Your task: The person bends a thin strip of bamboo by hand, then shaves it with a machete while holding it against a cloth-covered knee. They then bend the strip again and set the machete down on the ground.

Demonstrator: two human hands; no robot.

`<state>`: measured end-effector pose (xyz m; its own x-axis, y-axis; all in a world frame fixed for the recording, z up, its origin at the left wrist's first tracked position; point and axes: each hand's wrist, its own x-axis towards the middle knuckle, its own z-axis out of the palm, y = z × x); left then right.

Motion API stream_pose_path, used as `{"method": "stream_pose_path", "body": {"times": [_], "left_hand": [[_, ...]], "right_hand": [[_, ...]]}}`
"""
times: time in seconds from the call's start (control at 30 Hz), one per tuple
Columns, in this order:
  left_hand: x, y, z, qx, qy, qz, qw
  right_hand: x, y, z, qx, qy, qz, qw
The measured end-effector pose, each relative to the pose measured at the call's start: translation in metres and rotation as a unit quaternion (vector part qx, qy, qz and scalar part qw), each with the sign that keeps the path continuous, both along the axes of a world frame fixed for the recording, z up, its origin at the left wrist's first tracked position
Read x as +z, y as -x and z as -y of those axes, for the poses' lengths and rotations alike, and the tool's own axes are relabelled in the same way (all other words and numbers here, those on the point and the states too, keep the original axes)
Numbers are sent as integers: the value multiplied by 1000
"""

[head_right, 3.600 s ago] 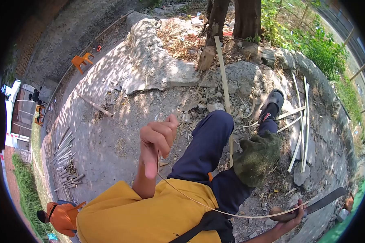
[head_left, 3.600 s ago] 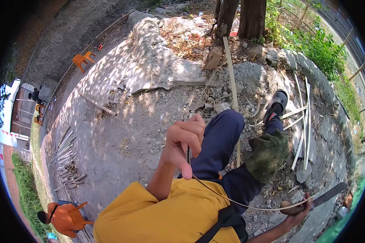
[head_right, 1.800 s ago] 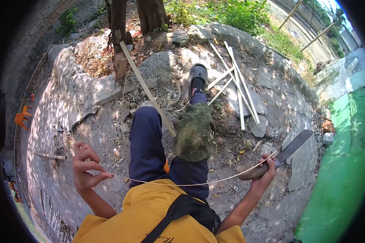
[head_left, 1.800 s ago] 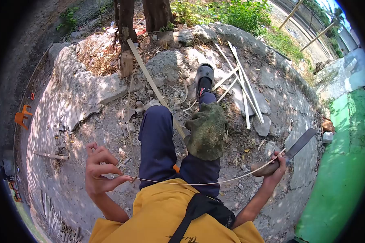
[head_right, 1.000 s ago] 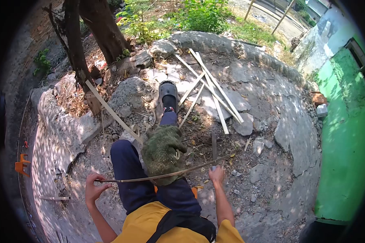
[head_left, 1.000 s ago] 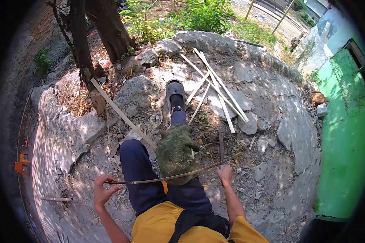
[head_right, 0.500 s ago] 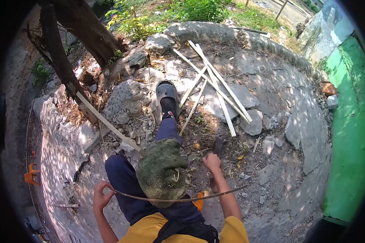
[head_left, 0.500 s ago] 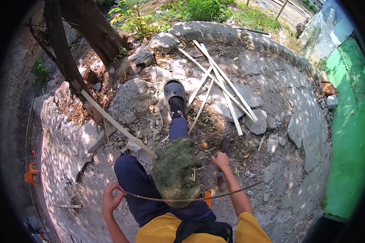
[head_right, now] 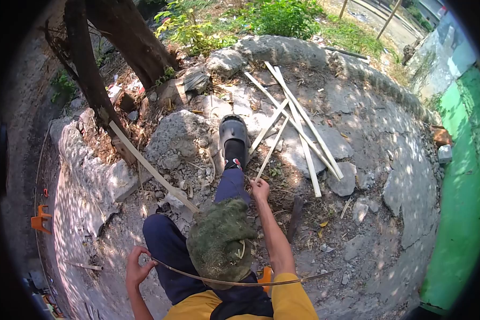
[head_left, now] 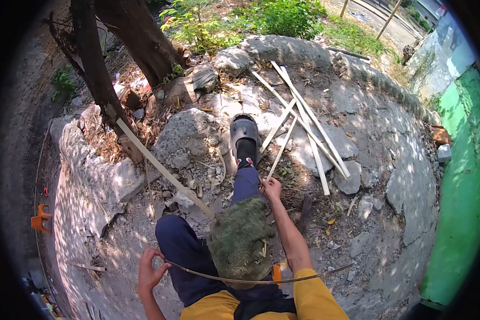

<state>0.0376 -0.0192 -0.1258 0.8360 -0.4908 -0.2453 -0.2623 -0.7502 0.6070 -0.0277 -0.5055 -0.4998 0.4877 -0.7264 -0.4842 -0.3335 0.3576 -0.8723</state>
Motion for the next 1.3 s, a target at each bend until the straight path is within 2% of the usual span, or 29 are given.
{"method": "stream_pose_path", "body": {"times": [0.03, 0.17, 0.23, 0.33, 0.43, 0.53, 0.6, 0.63, 0.7, 0.73, 0.77, 0.83, 0.9, 0.93, 0.97, 1.07, 1.1, 1.17, 1.3], "left_hand": [[2, -1, 3, -5, 10, 2, 1000], [3, 3, 3, -7, 43, 14, 999], [5, 5, 3, -10, 57, 5, 998], [13, 9, 6, -21, 72, 5, 997], [24, 15, 16, -39, 81, -1, 996], [30, 19, 18, -80, 83, -4, 993], [44, 21, 22, -102, 107, -19, 989], [51, 22, 25, -116, 125, -34, 985], [63, 21, 28, -143, 139, -14, 980], [68, 20, 29, -162, 149, 5, 975], [71, 20, 31, -161, 149, 9, 976], [75, 19, 35, -91, 250, -9, 964], [87, 22, 49, -61, 384, -108, 915], [95, 26, 59, -61, 452, -147, 878], [104, 33, 72, -57, 494, -179, 849], [104, 53, 102, -24, 575, -279, 769], [99, 56, 104, -54, 617, -312, 720], [102, 68, 109, -21, 654, -328, 682], [75, 68, 100, 15, 692, -307, 653]], "right_hand": [[14, 7, 3, 2, 2, -3, 1000], [95, 61, 20, -47, -79, 116, 989], [137, 105, 32, -21, -14, 100, 995], [208, 174, 49, -25, 147, 44, 988], [243, 260, 78, -87, 351, -74, 929], [329, 312, 80, -122, 428, -97, 890], [397, 326, 67, -110, 474, -199, 851], [419, 330, 61, -117, 476, -199, 848], [456, 334, 50, -99, 552, -163, 811], [481, 327, 36, -91, 547, -169, 815], [503, 315, 20, -91, 548, -164, 815], [535, 287, -16, -47, 564, -143, 812], [547, 262, -47, -14, 566, -99, 818], [549, 250, -61, 55, 616, -69, 783], [552, 238, -75, 121, 661, -37, 740], [557, 203, -117, 221, 661, -1, 717], [556, 197, -125, 230, 655, 12, 720], [553, 192, -139, 278, 625, 6, 730], [544, 193, -152, 313, 623, 43, 715]]}}
